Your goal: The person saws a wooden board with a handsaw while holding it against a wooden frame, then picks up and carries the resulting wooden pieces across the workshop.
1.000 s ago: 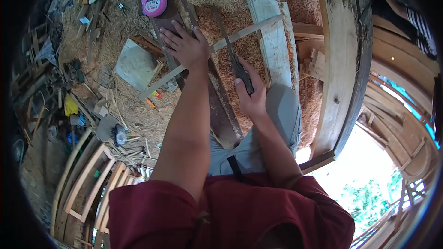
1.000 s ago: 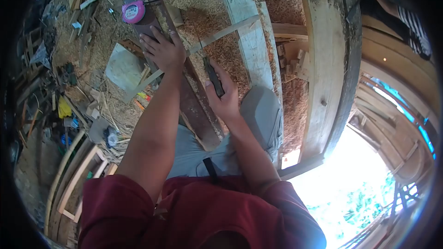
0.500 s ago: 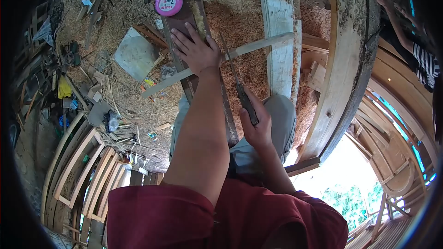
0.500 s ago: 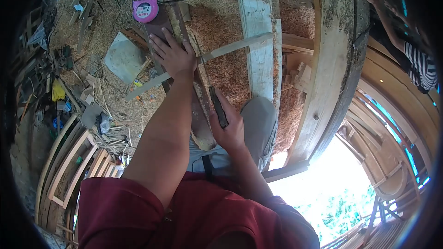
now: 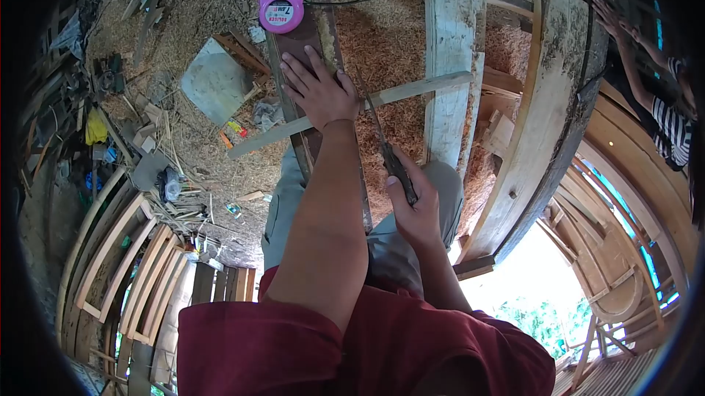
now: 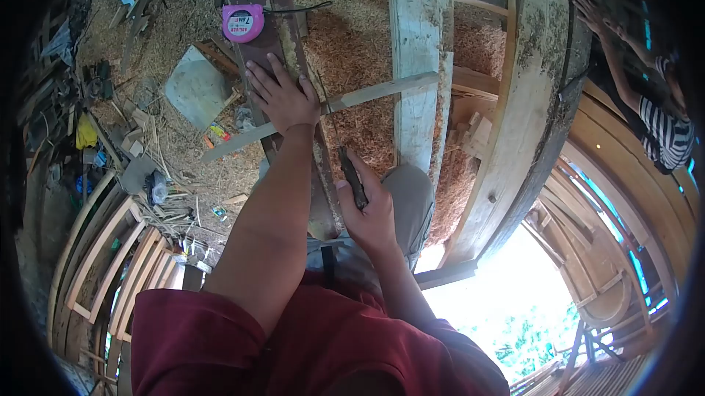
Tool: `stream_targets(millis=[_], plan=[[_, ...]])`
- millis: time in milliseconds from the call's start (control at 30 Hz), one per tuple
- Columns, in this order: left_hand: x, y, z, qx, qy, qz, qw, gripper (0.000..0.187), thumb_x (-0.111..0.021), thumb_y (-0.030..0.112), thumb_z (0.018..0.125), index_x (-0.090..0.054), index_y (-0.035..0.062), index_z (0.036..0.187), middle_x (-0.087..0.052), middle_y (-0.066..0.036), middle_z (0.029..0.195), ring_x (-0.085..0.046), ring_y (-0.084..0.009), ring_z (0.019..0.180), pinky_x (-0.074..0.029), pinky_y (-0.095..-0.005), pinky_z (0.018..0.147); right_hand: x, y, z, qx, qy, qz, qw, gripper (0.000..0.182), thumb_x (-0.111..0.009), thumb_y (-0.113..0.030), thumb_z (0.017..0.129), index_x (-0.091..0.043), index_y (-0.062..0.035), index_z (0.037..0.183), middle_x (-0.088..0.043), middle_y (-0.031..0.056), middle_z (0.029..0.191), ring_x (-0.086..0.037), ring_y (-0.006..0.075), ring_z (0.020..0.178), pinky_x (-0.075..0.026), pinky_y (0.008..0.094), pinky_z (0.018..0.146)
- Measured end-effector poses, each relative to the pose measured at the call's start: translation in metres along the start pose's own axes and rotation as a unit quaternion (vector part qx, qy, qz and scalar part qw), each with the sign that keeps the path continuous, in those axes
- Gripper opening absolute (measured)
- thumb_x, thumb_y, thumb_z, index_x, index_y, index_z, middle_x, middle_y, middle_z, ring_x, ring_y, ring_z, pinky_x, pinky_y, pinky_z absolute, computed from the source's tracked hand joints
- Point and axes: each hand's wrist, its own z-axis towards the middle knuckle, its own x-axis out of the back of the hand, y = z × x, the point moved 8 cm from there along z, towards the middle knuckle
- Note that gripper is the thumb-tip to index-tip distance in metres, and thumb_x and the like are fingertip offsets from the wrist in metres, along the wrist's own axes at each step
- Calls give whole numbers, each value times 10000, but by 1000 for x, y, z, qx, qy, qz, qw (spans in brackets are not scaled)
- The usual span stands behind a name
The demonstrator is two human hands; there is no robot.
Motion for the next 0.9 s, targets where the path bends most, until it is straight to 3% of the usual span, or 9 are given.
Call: stream_targets(millis=[167, 267, 367, 467, 667, 867, 900], plan=[[2, 2, 3, 2, -2, 3, 1000, 840, -565, 399, 988, -242, 140, 1720, -79, -286, 1781, -102, -443, 1654, -170, -625, 1296, -1, -1, 4, -24, 7, 22, 999, 504, -662, -87, 1004, -588, 45, 1484, -725, 237, 1330, -698, 263, 1264, -511, 356, 1078], [1, -1, -3, 3, -4, 1, 1000, 838, -565, 393, 985, -248, 138, 1718, -83, -287, 1780, -102, -444, 1654, -161, -624, 1300, -5, -13, -2, 36, 23, -39, 998, 504, -666, -87, 1001, -590, 37, 1483, -732, 239, 1311, -704, 253, 1255, -514, 352, 1073], [2, -1, -2, 3, -15, 3, 1000, 844, -550, 390, 995, -213, 130, 1724, -71, -292, 1777, -98, -443, 1654, -150, -619, 1302, -2, -11, 0, -27, 6, -29, 999, 499, -669, -89, 1000, -594, 32, 1478, -729, 249, 1313, -703, 258, 1259, -518, 360, 1072], [1, 3, 4, 3, -10, 2, 1000, 844, -564, 388, 991, -229, 132, 1721, -78, -293, 1777, -99, -445, 1654, -147, -614, 1306, -1, -10, 8, -28, 8, -36, 999, 500, -672, -103, 1001, -593, 27, 1478, -728, 252, 1316, -709, 269, 1252, -525, 365, 1065], [8, 8, 7, -6, -12, -8, 1000, 843, -555, 387, 1000, -210, 125, 1723, -73, -286, 1779, -96, -445, 1654, -154, -616, 1304, -2, 3, -9, 83, 74, -34, 993, 457, -674, -125, 1009, -631, 32, 1436, -743, 239, 1295, -725, 265, 1223, -533, 362, 1048], [4, 5, -1, -6, -23, 2, 1000, 846, -543, 385, 1003, -198, 105, 1723, -73, -286, 1778, -89, -460, 1650, -174, -638, 1289, 7, 11, -7, -43, 58, 41, 996, 468, -653, -58, 991, -623, 31, 1449, -718, 216, 1351, -700, 242, 1247, -525, 358, 1058], [5, 5, -1, -8, -20, 1, 1000, 844, -542, 382, 1002, -200, 103, 1722, -75, -288, 1777, -89, -463, 1649, -177, -644, 1285, 6, 7, -6, -22, 62, 30, 997, 466, -648, -51, 990, -624, 32, 1448, -717, 211, 1350, -700, 236, 1237, -526, 353, 1053]])
